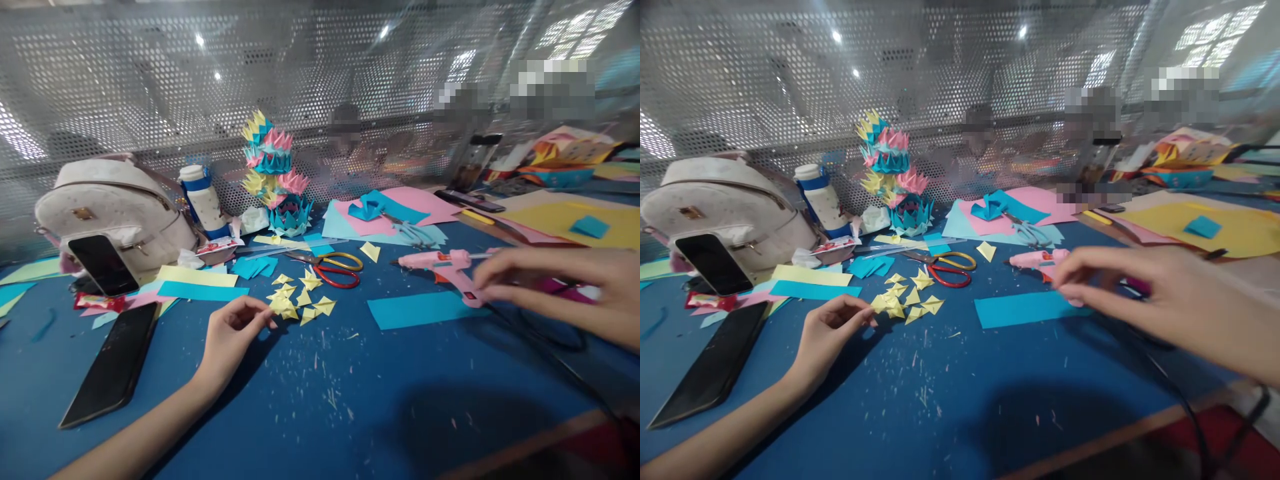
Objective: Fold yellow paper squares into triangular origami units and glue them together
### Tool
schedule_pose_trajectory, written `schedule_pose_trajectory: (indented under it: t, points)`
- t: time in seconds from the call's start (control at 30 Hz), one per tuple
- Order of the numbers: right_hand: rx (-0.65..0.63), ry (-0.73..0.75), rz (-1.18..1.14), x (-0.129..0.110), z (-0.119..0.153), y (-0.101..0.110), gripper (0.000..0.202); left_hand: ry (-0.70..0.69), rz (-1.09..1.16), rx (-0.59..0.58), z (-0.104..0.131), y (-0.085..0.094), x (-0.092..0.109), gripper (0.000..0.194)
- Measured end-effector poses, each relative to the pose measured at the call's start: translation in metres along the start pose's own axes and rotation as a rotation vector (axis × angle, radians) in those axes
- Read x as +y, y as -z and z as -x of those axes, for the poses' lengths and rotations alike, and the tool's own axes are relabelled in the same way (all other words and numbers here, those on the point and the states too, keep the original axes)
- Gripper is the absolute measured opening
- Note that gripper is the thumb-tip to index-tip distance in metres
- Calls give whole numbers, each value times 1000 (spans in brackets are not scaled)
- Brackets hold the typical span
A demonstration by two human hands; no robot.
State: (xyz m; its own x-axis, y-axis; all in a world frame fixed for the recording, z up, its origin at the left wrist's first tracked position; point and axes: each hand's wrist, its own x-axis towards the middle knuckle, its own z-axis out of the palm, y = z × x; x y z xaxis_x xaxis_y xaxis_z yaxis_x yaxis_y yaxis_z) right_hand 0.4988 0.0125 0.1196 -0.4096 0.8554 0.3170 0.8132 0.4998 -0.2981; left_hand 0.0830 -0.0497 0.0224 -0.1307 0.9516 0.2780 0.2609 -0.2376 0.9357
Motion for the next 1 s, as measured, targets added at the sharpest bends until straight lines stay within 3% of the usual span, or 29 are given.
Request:
schedule_pose_trajectory:
  t: [0.07,0.17,0.3,0.4,0.7,1.0]
  points:
    - [-235,203,-147,-36,-15,-15,38,1,6,-2,0,0,0,15]
    - [-354,262,-236,-75,-49,-55,27,1,13,-9,1,1,1,16]
    - [-562,256,-284,-88,-93,-105,19,-2,15,-10,2,1,1,18]
    - [-623,276,-313,-88,-112,-124,17,-2,15,-6,2,1,1,20]
    - [-646,301,-413,-89,-109,-134,12,17,36,-23,1,0,1,18]
    - [-663,192,-753,-84,-103,-137,35,24,35,-24,1,0,1,17]
